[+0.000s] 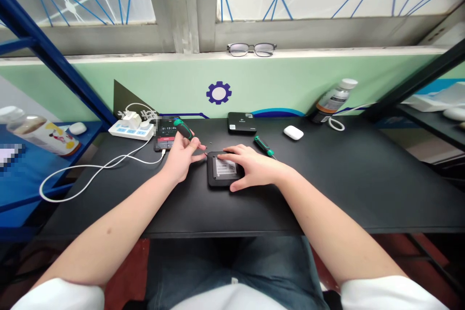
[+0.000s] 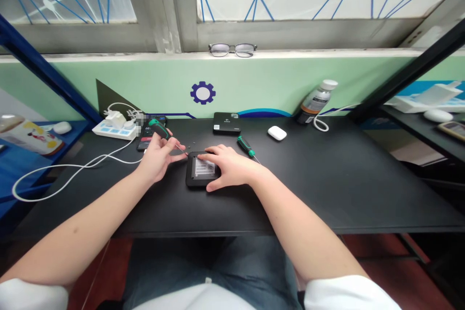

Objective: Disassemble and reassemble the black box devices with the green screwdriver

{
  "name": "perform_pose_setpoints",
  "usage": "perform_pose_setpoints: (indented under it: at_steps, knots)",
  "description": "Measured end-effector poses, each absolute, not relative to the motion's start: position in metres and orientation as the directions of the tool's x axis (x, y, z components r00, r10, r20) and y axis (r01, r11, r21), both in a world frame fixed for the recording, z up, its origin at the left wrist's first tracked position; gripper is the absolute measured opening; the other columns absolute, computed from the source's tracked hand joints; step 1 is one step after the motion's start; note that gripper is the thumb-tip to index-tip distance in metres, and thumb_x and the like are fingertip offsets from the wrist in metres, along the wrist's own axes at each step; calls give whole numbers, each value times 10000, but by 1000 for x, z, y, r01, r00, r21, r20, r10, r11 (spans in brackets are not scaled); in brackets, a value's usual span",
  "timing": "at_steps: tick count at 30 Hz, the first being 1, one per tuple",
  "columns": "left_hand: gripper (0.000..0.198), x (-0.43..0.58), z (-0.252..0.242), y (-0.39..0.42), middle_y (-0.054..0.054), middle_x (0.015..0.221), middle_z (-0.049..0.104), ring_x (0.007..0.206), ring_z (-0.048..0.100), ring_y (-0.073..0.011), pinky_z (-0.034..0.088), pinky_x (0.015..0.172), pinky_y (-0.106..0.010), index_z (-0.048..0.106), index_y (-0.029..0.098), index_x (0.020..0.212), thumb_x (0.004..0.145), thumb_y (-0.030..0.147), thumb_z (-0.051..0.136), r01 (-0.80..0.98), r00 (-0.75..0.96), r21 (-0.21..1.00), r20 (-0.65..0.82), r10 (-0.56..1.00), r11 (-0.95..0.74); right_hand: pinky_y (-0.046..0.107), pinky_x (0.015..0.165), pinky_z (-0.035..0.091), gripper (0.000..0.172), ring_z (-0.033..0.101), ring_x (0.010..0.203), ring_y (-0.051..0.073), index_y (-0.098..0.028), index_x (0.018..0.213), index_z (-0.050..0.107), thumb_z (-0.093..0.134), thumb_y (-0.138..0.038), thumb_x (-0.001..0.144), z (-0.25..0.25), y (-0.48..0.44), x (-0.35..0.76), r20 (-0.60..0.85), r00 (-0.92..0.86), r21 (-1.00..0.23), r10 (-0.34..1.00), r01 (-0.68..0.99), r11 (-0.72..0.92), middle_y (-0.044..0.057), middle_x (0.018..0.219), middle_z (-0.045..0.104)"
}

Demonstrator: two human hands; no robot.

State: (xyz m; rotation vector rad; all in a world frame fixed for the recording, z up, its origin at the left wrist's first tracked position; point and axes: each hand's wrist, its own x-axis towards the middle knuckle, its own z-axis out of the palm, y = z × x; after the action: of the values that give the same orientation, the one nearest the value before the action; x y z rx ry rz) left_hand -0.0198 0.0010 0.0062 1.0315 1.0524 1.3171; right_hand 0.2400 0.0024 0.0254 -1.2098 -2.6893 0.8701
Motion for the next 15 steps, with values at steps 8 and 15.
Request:
perform_pose_setpoints:
  at_steps: [8,15]
  knots:
    - [341,-19,6,-3,36,871,682,933,726,-212,633,916,-580,492,277,1060,903,326,791,-339,-20,939,-75,997,63,670,1280,358,1129,354,1576,473,-305,1621,512,934,-688,647,23,4,241,-120,-709,-539,695,635,554,155,1693,452]
    - [278,-19,6,-1,37,833,677,916,729,-209,620,942,-611,529,275,1101,939,282,755,-385,-16,919,-101,995,87,617,1295,382,1119,301,1637,426,-309,1670,426,920,-598,708,22,0,238,-155,-700,-554,698,646,525,153,1744,380]
